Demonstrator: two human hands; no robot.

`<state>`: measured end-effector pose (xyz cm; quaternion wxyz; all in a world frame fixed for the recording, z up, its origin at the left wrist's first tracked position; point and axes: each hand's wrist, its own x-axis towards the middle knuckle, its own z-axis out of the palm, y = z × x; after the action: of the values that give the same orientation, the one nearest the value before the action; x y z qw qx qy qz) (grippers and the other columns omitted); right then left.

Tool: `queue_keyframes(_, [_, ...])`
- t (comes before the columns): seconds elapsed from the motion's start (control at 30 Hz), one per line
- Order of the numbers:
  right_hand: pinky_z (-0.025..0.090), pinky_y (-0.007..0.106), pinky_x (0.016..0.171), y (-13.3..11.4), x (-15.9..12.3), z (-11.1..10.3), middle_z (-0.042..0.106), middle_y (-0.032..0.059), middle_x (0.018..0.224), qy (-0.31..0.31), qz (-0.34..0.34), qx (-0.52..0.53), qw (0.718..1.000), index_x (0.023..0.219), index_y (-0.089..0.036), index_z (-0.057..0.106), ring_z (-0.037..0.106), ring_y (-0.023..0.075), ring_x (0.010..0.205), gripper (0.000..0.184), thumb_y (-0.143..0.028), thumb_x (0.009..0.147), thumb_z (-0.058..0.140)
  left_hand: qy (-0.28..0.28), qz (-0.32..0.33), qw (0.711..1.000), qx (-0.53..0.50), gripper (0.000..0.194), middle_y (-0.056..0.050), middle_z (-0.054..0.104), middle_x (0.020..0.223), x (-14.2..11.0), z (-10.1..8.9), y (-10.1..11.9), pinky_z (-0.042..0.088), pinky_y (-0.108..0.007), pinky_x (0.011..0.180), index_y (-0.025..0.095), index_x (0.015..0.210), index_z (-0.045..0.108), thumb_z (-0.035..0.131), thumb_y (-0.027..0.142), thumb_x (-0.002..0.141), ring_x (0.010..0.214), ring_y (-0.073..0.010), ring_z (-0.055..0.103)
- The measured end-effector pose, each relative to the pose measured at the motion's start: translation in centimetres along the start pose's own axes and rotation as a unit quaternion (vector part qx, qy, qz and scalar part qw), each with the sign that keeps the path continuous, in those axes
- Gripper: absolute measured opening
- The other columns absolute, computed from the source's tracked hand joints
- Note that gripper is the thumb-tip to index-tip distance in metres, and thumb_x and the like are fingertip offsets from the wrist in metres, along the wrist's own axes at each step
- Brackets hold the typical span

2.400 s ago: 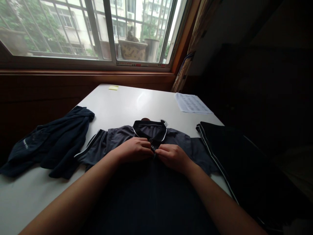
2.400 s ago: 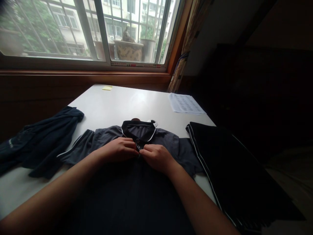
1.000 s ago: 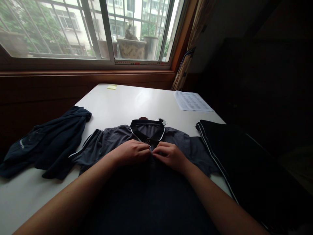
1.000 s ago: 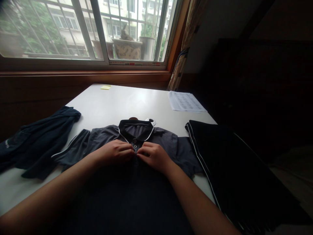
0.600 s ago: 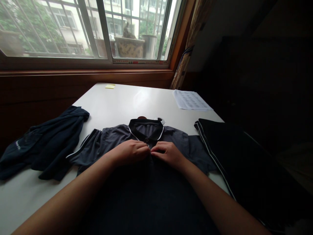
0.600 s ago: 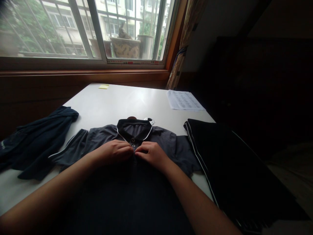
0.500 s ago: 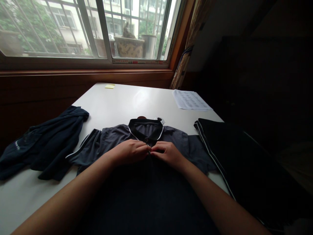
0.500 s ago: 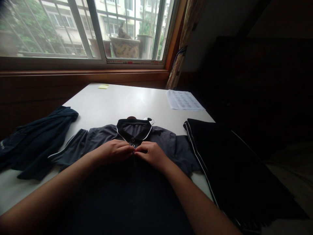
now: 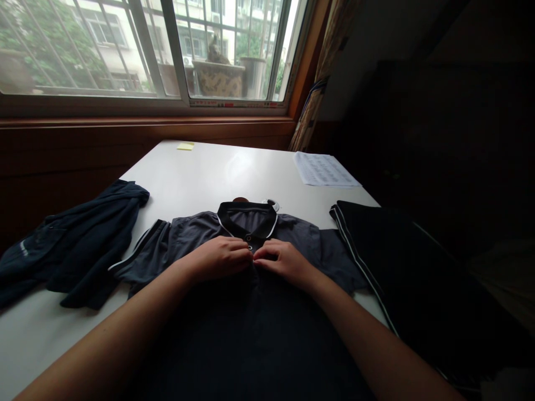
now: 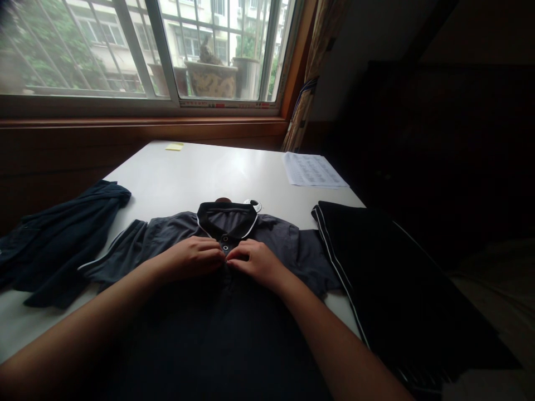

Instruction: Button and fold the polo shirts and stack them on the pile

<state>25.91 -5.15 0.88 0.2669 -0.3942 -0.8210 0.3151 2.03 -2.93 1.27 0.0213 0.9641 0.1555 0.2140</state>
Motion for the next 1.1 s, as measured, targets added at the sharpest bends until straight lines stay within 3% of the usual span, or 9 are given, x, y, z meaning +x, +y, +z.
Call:
queue_keyframes(0.67, [0.048, 0.029, 0.081, 0.08, 0.06, 0.09, 0.07, 0.0014, 0.085, -0.011, -0.003, -0.03, 1.0, 0.089, -0.02, 0.074, 0.064, 0.0176, 0.088, 0.006, -0.019, 0.084, 0.077, 0.021, 0.006, 0.999, 0.046, 0.018, -0.003, 0.067, 0.081, 0.04, -0.08, 0.08, 0.051, -0.027, 0.063, 0.017, 0.093, 0.065, 0.049, 0.023, 0.098, 0.068, -0.0137, 0.063])
queue_keyframes(0.83, [0.048, 0.028, 0.077, 0.05, -0.12, 0.24, 0.065, 0.0004, 0.082, 0.005, -0.013, -0.044, 0.999, 0.086, -0.02, 0.072, 0.062, 0.0166, 0.083, 0.007, -0.018, 0.082, 0.077, -0.001, -0.002, 0.999, 0.047, 0.015, -0.003, 0.068, 0.081, -0.1, -0.1, -0.12, 0.052, -0.027, 0.065, 0.017, 0.091, 0.065, 0.052, 0.023, 0.095, 0.071, -0.0153, 0.065])
queue_keyframes(1.1, [0.051, 0.025, 0.07, 0.28, -0.65, 0.46, 0.064, 0.003, 0.095, 0.013, -0.078, -0.017, 0.997, 0.1, -0.022, 0.073, 0.062, 0.013, 0.077, 0.013, -0.018, 0.089, 0.068, -0.009, -0.007, 0.999, 0.043, 0.012, -0.003, 0.068, 0.086, -0.37, 0.09, -0.37, 0.052, -0.028, 0.067, 0.019, 0.095, 0.066, 0.055, 0.021, 0.093, 0.075, -0.0158, 0.066])
